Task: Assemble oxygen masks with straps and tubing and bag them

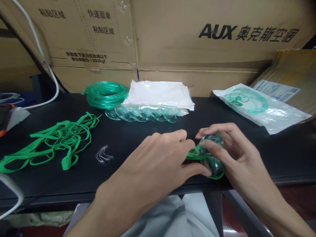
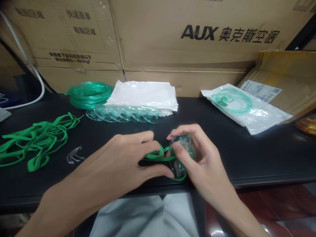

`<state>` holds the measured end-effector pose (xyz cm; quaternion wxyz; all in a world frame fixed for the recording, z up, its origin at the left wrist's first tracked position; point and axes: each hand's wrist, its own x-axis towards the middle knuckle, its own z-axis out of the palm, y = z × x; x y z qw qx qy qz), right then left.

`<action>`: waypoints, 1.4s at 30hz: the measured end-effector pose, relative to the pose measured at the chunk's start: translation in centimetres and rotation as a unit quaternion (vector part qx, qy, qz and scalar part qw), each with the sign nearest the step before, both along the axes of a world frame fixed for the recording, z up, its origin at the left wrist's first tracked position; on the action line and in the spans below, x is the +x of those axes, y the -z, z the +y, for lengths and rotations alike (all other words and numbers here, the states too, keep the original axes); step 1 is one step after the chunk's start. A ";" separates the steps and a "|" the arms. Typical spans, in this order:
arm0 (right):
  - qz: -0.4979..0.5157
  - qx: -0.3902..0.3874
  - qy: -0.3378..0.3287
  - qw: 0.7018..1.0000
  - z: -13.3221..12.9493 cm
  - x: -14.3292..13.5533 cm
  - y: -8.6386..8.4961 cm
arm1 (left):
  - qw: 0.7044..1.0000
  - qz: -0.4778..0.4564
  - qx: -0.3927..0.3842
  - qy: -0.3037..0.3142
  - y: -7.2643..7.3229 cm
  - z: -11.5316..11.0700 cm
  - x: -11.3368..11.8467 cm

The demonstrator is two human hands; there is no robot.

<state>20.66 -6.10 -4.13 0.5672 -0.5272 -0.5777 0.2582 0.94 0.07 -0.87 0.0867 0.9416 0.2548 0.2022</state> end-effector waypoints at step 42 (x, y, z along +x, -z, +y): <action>-0.065 -0.026 -0.004 0.998 0.2 -0.3 0.2 | 0.956 -0.168 -0.235 -0.043 -1.2 0.9 0.4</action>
